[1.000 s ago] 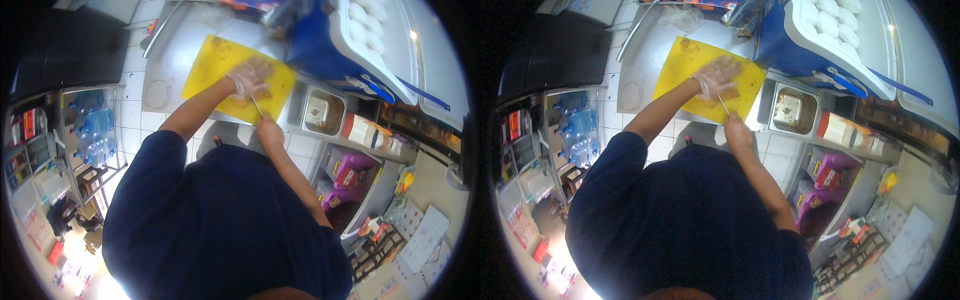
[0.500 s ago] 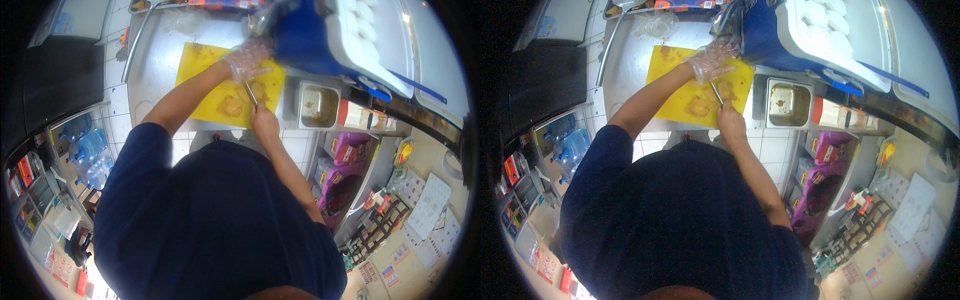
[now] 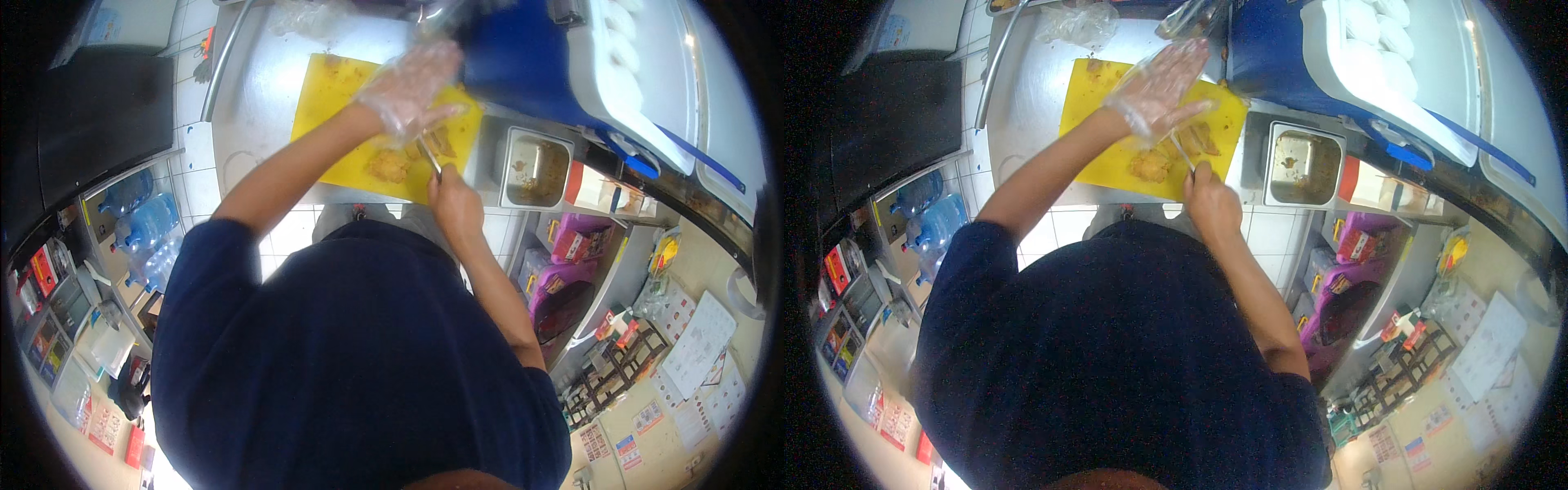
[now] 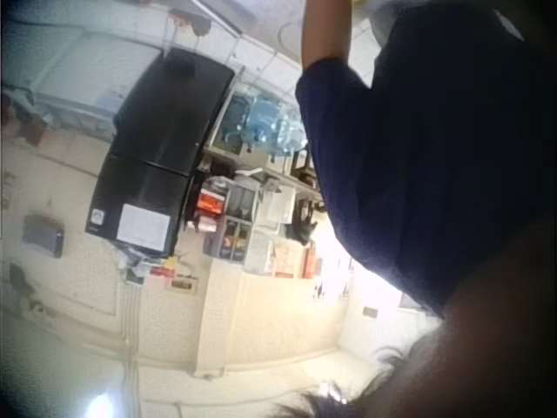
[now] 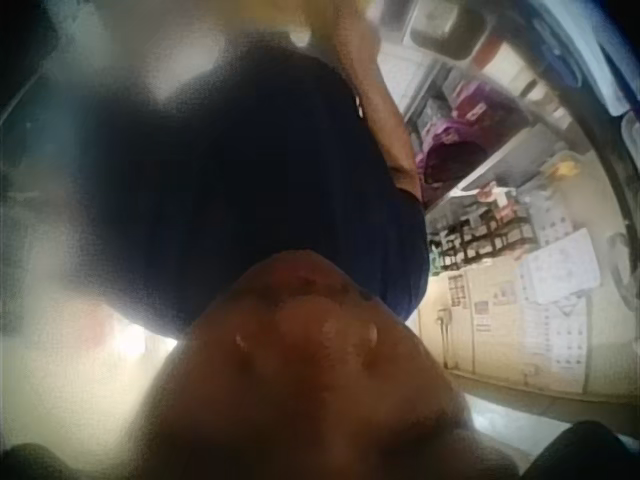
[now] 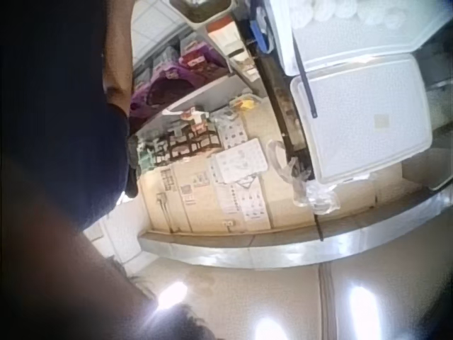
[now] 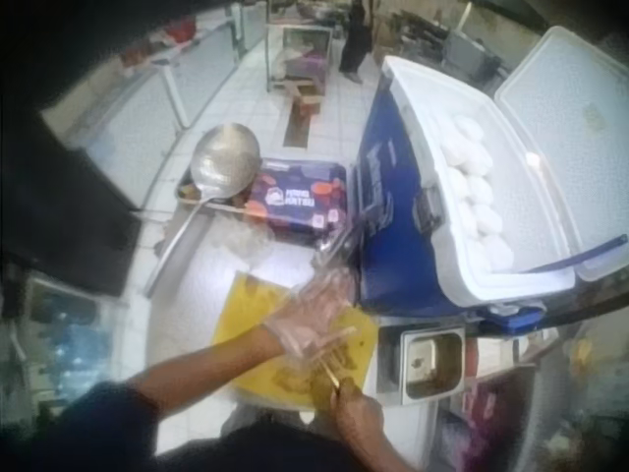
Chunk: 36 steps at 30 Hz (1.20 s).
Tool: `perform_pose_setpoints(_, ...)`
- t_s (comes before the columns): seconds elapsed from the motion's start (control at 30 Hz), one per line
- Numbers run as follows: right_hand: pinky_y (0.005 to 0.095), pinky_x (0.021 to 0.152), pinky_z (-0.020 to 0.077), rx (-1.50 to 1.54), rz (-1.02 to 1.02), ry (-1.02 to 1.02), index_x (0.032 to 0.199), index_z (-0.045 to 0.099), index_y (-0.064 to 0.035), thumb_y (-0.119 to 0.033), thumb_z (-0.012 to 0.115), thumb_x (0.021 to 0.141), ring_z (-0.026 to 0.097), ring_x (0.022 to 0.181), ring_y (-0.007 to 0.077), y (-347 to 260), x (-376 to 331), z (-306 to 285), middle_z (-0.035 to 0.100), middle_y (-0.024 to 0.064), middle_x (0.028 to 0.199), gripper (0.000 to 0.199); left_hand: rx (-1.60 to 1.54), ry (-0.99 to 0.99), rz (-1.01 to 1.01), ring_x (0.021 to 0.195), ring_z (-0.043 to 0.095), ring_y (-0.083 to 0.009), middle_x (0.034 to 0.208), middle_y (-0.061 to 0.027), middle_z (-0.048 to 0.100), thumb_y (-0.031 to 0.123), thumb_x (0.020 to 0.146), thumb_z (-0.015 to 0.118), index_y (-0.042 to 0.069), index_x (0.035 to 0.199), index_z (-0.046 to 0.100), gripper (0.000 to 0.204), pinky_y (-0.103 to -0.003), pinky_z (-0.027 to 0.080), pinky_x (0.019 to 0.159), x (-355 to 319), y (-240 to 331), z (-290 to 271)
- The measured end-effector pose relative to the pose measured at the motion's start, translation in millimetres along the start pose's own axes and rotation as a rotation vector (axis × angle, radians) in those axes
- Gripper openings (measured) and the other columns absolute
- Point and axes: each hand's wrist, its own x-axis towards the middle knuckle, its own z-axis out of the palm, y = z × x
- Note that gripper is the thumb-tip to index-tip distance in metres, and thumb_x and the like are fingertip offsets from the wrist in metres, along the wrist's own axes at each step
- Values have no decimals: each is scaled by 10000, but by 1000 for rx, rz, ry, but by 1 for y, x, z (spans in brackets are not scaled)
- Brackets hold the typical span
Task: The person assembles food orders by opening boxes, placing fried chicken and rice into them, and adding condiments. They handle multiple boxes and ingredients on a stainless steel counter in a commercial kitchen.
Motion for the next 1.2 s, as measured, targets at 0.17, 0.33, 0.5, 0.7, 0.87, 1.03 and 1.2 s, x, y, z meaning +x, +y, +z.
perform_pose_setpoints(0.17,422,449,516,-24,-119,-56,809,479,-37,-263,536,901,622,511,330,5,-24,62,593,150,596,250,52,6,-171,1432,22,-308,1547,-166,37,529,957,182,5,1471,41,748,-427,-7,1163,-56,-3,57)
perform_pose_setpoints(0.33,416,464,525,8,-171,-35,807,478,-36,-250,535,898,627,519,326,0,5,46,603,158,619,240,38,115,-204,1431,26,-327,1545,-178,47,464,970,225,5,1472,62,700,-451,4,1155,-42,-24,50)
perform_pose_setpoints(0.5,411,467,529,-18,-181,-69,823,478,-43,-247,519,899,629,516,319,-4,-24,39,607,149,620,221,-30,239,-178,1428,32,-346,1546,-176,46,445,966,264,-2,1470,81,698,-457,18,1154,-65,-1,27)
perform_pose_setpoints(0.7,410,455,526,-25,-207,11,814,475,-56,-266,523,892,628,505,304,-4,-10,84,621,132,637,229,106,182,-241,1420,79,-362,1533,-208,78,376,977,291,-12,1463,104,650,-468,49,1151,-70,-25,67)
perform_pose_setpoints(0.87,448,487,498,177,-102,63,830,476,-42,-261,529,899,614,548,350,-7,-27,43,606,162,641,236,-415,509,-50,1393,170,-394,1493,-235,192,436,897,487,51,1465,173,754,-461,140,1143,-124,-30,34)
perform_pose_setpoints(1.03,499,594,460,458,218,151,905,509,-10,-264,503,927,594,691,437,53,-70,30,598,239,715,255,36,-240,143,1407,131,-373,1512,-207,159,701,631,663,168,1480,190,1108,-485,81,1151,-143,-20,46)
perform_pose_setpoints(1.2,520,623,444,594,216,197,916,522,0,-254,462,950,575,713,463,82,-69,69,588,272,726,263,99,-413,557,1397,119,-413,1515,-207,145,649,620,697,237,1459,267,1029,-536,76,1139,-46,-10,36)
